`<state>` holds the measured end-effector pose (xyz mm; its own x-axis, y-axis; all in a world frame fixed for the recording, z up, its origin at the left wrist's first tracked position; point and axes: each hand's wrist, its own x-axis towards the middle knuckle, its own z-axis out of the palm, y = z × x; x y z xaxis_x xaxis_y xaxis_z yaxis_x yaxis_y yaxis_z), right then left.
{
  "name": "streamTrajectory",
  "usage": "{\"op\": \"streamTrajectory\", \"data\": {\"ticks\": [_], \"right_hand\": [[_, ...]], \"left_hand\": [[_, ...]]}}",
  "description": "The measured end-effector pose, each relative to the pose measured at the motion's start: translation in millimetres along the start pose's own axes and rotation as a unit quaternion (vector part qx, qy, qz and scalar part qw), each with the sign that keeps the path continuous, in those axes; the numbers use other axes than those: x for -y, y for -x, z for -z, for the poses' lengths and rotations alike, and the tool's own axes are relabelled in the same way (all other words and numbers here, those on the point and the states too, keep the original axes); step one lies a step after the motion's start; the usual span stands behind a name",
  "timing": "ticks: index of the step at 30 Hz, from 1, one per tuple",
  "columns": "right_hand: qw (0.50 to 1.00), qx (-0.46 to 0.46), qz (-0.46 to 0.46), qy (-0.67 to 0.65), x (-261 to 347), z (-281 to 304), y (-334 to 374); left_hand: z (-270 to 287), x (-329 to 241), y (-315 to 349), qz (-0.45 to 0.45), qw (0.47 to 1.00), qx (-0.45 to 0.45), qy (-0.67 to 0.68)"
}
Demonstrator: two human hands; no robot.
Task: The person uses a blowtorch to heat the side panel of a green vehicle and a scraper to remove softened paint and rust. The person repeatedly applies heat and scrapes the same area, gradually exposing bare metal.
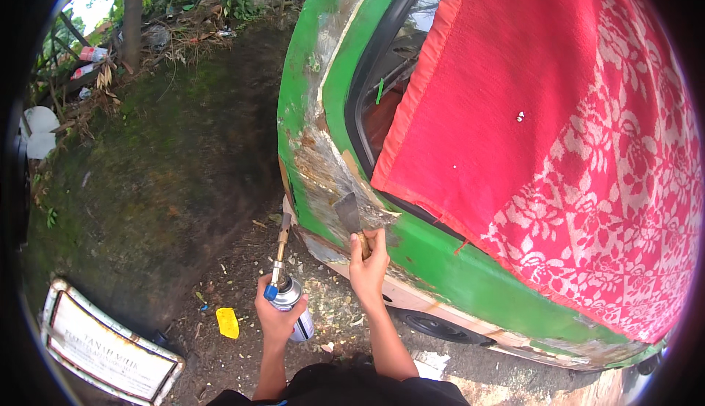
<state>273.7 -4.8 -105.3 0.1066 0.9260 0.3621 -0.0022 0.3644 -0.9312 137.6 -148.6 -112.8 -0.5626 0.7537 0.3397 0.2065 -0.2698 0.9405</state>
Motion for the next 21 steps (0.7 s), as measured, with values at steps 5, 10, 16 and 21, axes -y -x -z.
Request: {"op": "streamTrajectory", "data": {"ticks": [5, 10, 16, 21], "right_hand": [[0.998, -0.001, -0.044, -0.041, -9, 21, 1], [1.000, -0.008, -0.001, 0.006, -8, 30, -5], [1.000, -0.017, 0.009, 0.014, -9, 32, -8], [0.999, -0.017, 0.020, 0.044, -9, 32, -11]], "left_hand": [[-22, 10, -4, -0.014, 0.998, 0.051, -0.017], [-44, 1, -9, 0.000, 0.996, 0.086, 0.017], [-49, 1, -14, 0.003, 0.995, 0.098, 0.009], [-49, 5, -16, -0.015, 0.996, 0.090, 0.008]]}}
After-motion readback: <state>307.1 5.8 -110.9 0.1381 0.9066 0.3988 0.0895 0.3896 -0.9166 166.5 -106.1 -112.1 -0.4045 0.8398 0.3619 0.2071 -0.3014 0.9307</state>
